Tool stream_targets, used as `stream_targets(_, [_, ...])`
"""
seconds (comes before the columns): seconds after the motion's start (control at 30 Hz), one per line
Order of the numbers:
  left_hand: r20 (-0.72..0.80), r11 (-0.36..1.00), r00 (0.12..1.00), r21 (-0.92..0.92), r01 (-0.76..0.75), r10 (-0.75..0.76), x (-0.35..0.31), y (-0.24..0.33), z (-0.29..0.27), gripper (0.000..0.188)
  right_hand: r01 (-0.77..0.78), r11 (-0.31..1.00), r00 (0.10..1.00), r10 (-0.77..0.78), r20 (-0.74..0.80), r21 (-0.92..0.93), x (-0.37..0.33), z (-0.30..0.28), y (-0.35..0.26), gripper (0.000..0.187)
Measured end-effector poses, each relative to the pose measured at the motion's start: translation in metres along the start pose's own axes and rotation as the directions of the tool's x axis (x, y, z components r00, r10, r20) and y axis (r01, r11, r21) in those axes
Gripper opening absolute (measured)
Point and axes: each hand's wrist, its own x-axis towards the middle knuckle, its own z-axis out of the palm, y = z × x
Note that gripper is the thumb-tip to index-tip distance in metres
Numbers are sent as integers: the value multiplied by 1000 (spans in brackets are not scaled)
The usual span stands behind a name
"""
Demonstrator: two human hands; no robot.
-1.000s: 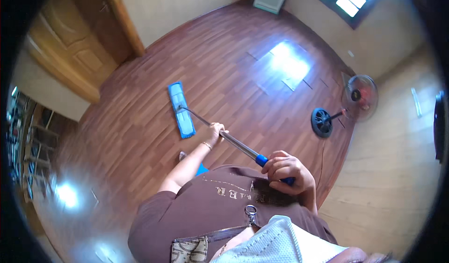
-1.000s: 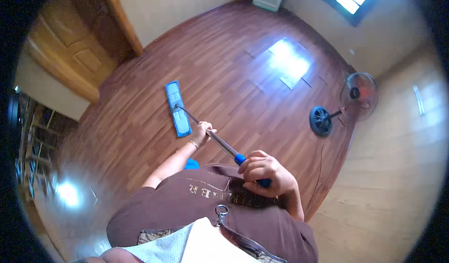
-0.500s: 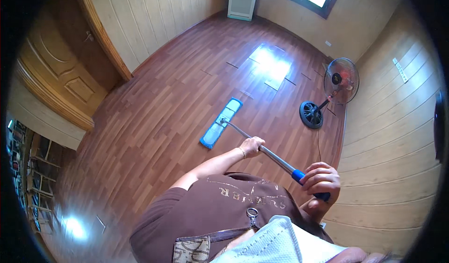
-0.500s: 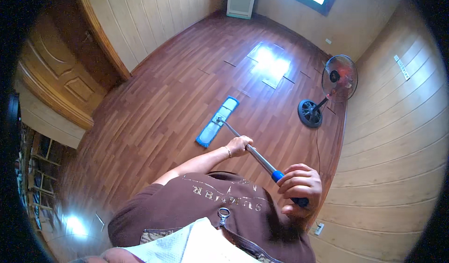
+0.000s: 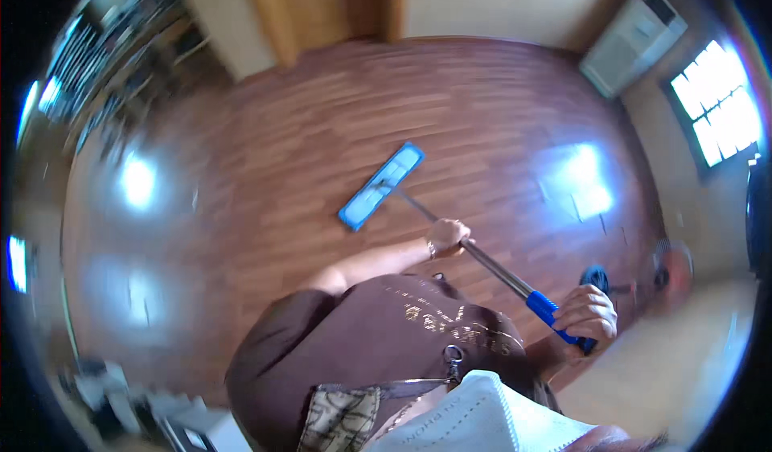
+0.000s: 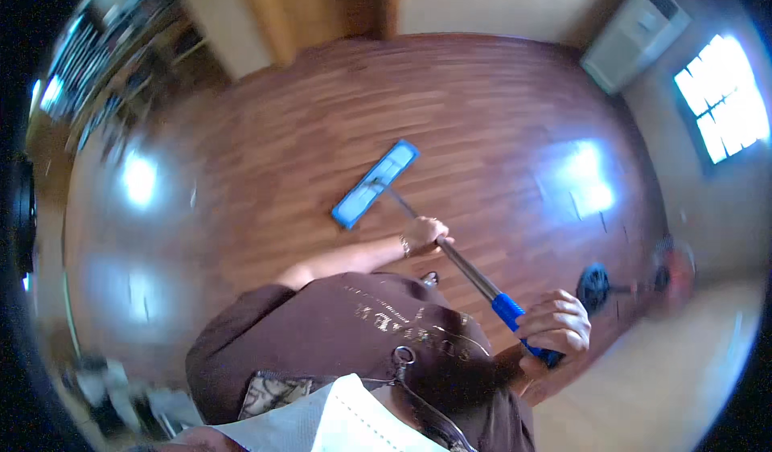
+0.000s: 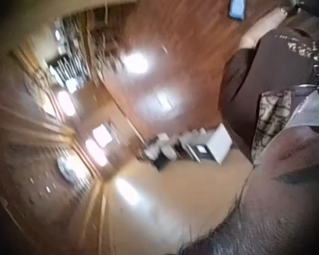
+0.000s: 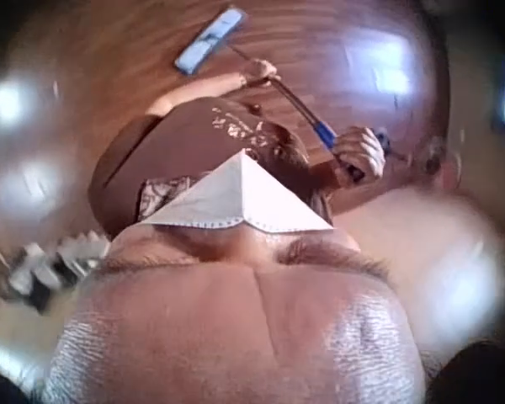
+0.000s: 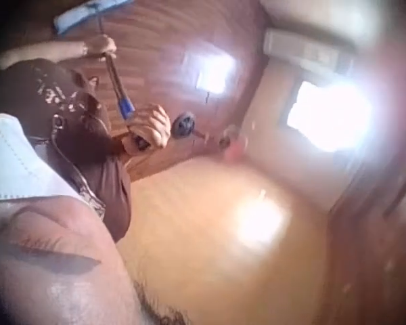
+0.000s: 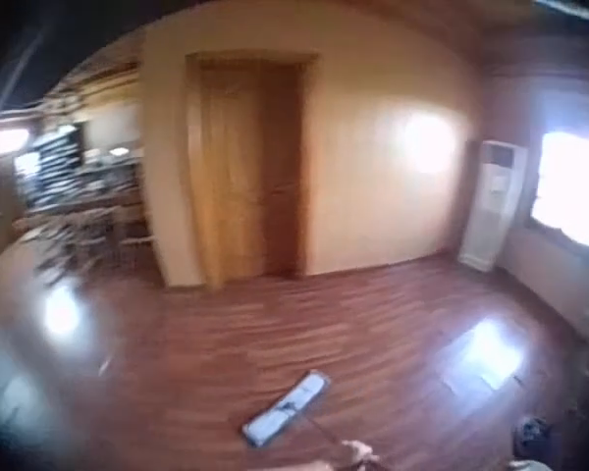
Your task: Mopping the wooden floor in a workshop or showroom using a flat mop.
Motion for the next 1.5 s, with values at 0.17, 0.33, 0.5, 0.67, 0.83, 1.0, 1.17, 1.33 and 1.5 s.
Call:
stream_targets(0.17, [-273,971,940,63,230,-205,-63,-28,85,36,120,943,961,-32,-274,311,-123,61,53,36])
stream_targets(0.33, [-451,844,786,119,523,-423,-146,-51,38,35,5,894,924,166,-343,447,-115,134,64,37])
stream_targets(0.5, [-637,736,609,95,670,-472,-240,-70,15,37,-62,780,973,187,-137,622,-68,191,44,14])
stream_targets(0.67, [-679,600,430,-19,800,-595,-329,-84,7,30,-169,688,981,47,189,706,-45,236,29,8])
stream_targets(0.83, [-707,425,228,-113,898,-670,-436,-68,6,32,-243,595,914,-125,387,766,-16,292,0,13])
stream_targets(1.0, [-753,299,22,-234,925,-658,-464,-22,24,31,-372,454,856,-170,489,809,-14,305,5,12])
stream_targets(1.17, [-785,268,-16,-231,935,-620,-480,15,64,30,-516,191,827,-144,544,835,-37,308,5,11])
stream_targets(1.33, [-778,259,18,-187,948,-628,-489,42,79,29,-601,118,782,-115,612,790,-31,297,0,16])
stream_targets(1.5, [-771,310,124,-99,946,-625,-467,47,82,26,-580,192,796,-73,601,792,-29,259,-6,18])
